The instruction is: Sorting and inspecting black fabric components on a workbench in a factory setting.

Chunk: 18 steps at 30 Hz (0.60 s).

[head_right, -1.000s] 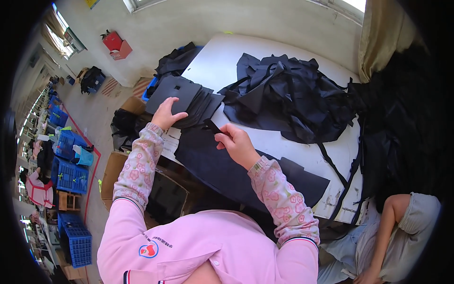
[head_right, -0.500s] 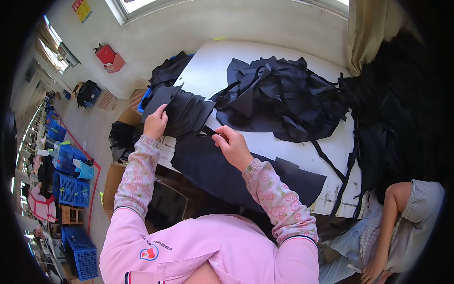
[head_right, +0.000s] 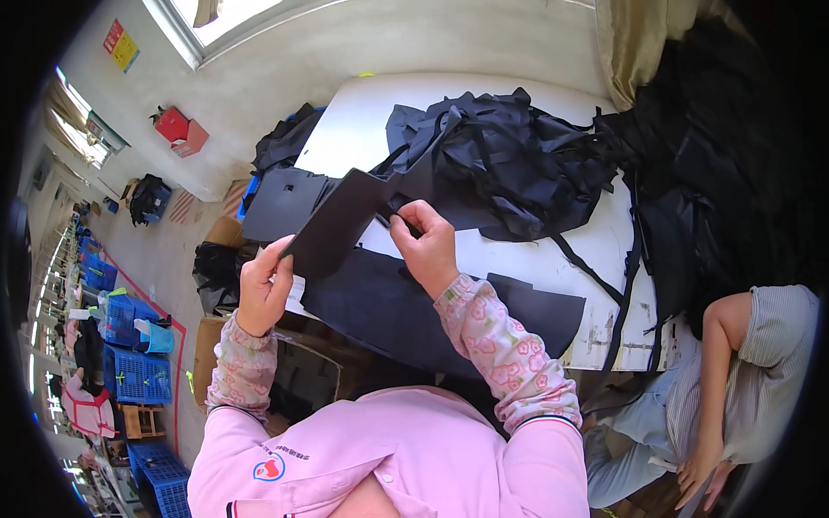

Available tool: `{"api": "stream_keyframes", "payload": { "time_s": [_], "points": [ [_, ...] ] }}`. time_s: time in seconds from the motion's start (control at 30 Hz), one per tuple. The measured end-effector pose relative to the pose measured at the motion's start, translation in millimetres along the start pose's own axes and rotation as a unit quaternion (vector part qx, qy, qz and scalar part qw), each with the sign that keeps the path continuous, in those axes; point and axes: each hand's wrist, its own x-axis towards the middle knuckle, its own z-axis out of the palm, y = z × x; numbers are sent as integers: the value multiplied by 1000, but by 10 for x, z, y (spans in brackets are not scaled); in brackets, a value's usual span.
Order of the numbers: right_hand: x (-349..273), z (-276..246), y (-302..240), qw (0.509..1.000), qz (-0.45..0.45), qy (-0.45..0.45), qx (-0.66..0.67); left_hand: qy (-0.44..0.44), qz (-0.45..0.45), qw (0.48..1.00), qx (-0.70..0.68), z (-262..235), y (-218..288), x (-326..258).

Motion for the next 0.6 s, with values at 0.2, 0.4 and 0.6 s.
{"api": "stream_keyframes", "payload": {
  "time_s": [0.2, 0.4, 0.6],
  "points": [
    [-41, -108, 13, 999, 23, -3, 28, -80, 91, 993, -8, 60, 45, 53],
    [-70, -183, 111, 1000, -26, 7, -4, -163, 62, 982, -67, 53, -63, 40],
    [-60, -274, 97, 946, -260, 24, -193, -137, 31, 983, -120, 41, -111, 50]
  ]
}}
